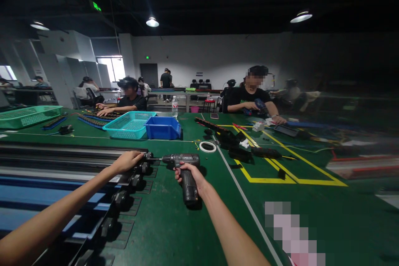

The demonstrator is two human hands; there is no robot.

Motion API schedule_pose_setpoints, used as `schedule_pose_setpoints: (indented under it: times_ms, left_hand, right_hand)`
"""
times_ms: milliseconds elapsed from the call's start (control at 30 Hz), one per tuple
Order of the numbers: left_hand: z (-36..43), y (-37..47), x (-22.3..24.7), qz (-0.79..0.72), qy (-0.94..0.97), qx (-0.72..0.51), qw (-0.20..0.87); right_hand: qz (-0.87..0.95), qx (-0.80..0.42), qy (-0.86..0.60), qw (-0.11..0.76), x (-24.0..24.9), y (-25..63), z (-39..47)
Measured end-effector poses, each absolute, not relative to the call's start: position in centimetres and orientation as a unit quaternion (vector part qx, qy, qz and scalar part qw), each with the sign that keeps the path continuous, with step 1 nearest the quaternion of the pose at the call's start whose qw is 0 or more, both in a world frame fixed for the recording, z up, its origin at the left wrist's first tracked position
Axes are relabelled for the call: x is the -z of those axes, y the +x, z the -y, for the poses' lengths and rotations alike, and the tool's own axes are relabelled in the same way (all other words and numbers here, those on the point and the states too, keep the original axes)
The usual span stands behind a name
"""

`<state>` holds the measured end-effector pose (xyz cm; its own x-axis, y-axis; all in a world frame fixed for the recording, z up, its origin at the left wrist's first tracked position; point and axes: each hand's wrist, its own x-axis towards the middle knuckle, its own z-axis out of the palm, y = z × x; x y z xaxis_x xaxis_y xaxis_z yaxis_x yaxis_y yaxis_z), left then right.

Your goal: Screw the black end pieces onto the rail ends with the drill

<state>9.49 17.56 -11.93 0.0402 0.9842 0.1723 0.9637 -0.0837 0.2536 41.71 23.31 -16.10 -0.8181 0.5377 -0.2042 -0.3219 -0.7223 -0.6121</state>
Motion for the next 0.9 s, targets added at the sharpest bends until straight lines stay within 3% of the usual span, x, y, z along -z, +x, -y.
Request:
schedule_pose_setpoints:
  times_ms: [567,900]
  left_hand:
    - [-17.8,9.3,12.1,-0.693,0.697,-0.178,0.056]
    - [-18.0,8.6,12.1,-0.629,0.745,-0.205,0.086]
  right_hand:
    - [0.290,-0.912,-0.185,0.222,16.3,41.8,-23.7]
    - [0.287,-0.911,-0.196,0.221,16.1,41.7,-23.6]
